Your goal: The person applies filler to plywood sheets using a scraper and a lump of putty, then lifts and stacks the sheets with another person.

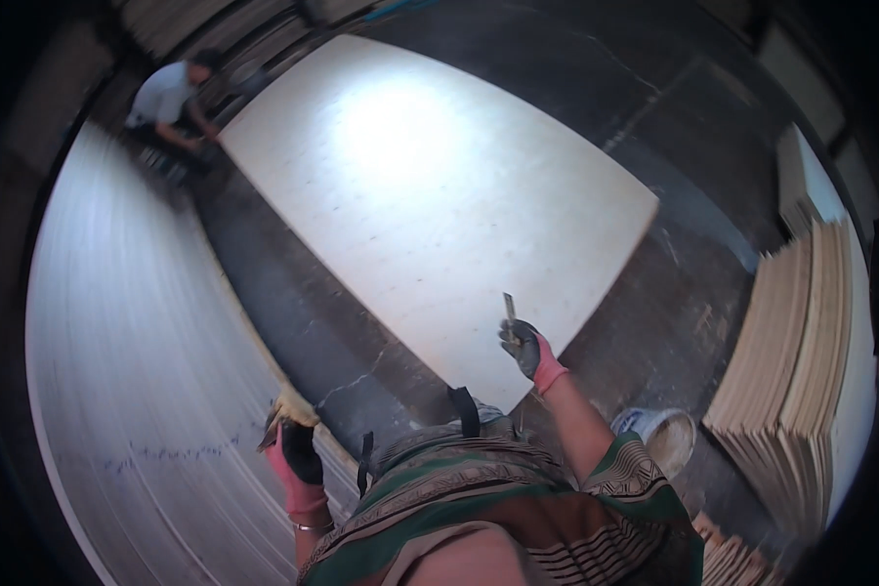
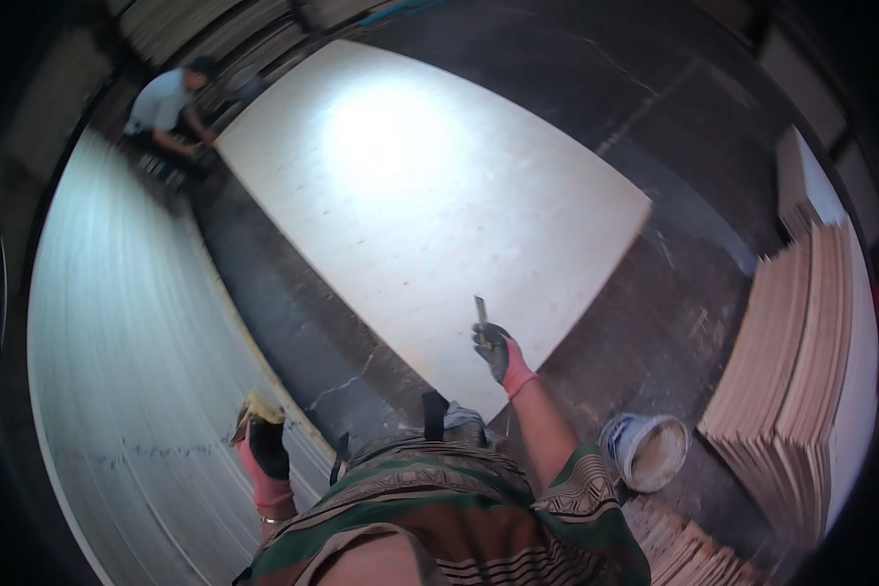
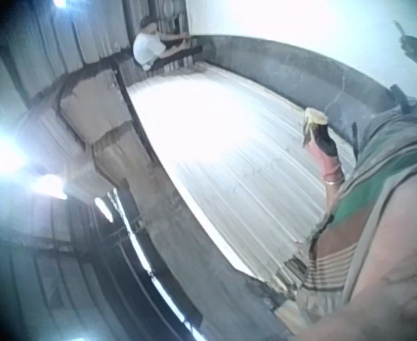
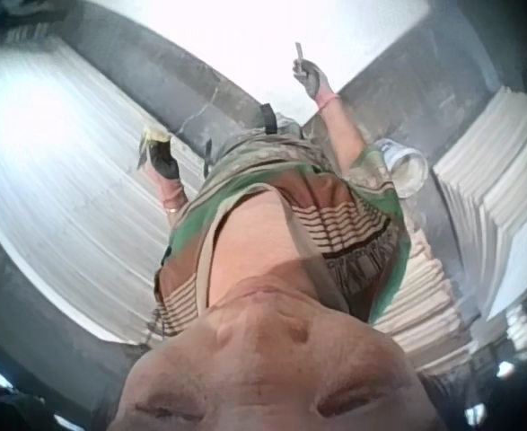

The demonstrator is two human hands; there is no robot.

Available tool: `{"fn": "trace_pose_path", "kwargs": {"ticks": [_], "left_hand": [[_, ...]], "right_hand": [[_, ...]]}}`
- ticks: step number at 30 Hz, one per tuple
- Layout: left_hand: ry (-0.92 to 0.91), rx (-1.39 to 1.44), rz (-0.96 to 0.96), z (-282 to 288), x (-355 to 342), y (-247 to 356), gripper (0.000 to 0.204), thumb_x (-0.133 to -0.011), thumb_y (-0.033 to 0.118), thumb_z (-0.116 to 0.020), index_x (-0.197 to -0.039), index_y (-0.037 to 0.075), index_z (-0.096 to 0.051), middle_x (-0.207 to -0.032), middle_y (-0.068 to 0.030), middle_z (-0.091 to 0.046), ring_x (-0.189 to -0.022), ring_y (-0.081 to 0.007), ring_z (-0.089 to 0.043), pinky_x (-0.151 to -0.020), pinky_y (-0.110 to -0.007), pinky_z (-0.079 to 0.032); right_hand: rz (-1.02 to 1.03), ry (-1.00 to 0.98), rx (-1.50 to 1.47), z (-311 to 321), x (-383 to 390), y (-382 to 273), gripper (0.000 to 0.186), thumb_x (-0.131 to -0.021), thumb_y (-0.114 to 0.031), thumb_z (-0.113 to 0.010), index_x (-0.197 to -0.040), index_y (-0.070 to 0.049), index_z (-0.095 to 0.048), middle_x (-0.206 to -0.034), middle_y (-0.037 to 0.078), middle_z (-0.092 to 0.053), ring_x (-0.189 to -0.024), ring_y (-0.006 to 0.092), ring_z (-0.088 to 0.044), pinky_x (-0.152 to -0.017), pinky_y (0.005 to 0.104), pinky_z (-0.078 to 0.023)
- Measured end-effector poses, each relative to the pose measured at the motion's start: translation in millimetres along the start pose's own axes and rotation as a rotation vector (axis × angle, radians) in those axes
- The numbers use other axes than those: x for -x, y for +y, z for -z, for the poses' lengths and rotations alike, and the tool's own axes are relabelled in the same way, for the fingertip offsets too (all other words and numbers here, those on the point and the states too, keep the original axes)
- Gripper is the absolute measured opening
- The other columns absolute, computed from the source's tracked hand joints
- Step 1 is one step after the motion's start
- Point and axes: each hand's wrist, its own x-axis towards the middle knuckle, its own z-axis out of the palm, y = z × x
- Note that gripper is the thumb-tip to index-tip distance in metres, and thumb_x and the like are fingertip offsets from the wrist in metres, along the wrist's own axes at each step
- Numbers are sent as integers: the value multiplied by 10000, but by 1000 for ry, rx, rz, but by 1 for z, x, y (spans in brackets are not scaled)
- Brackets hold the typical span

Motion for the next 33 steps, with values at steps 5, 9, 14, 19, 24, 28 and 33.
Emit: {"fn": "trace_pose_path", "kwargs": {"ticks": [5,9,14,19,24,28,33], "left_hand": [[75,126,77,25,10,-13,348,-948,172,-493,-1240,-16,-468,-1135,-94,-576,-996,-184,-594,-884,-313,-489],[147,-10,38,30,28,-2,318,-931,124,-516,-1205,-35,-501,-1135,-102,-578,-993,-171,-586,-882,-303,-482],[364,-330,-50,74,73,1,251,-779,-40,-581,-1029,-61,-598,-1032,-117,-619,-941,-204,-598,-850,-307,-470],[286,-851,-450,121,114,2,304,-654,-33,-678,-952,0,-631,-965,-161,-615,-893,-326,-590,-802,-377,-471],[286,-989,-405,182,160,-13,315,-637,18,-716,-939,20,-630,-970,-158,-611,-901,-357,-583,-800,-413,-471],[296,-948,-410,214,187,-23,309,-647,13,-706,-945,18,-626,-960,-161,-612,-891,-363,-583,-796,-421,-470],[151,-762,-164,224,176,-23,290,-674,14,-686,-954,-13,-612,-976,-174,-609,-867,-341,-596,-771,-354,-480]], "right_hand": [[-236,-797,-149,-199,37,12,288,-900,-185,-548,-1149,-39,-561,-1134,66,-574,-1085,145,-505,-950,338,-402],[-724,-1013,-592,-281,87,82,306,-908,-176,-520,-1170,-19,-535,-1209,110,-537,-1123,209,-503,-989,365,-385],[-1062,-1127,-650,-313,145,112,313,-921,-178,-495,-1187,-15,-521,-1211,127,-535,-1140,242,-500,-1031,401,-362],[-1232,-926,-555,-317,186,148,274,-925,-157,-481,-1111,23,-570,-1199,160,-552,-1141,272,-507,-1059,433,-323],[-1237,-869,-446,-318,228,191,278,-925,-141,-475,-1108,49,-563,-1173,154,-571,-1117,267,-528,-1042,410,-352],[-936,-1004,-192,-320,256,222,286,-927,-123,-473,-1150,43,-538,-1130,131,-587,-1088,236,-549,-997,373,-400],[-482,-1169,188,-324,266,220,287,-937,-155,-479,-1172,0,-529,-1157,109,-570,-1069,210,-557,-942,346,-447]]}}
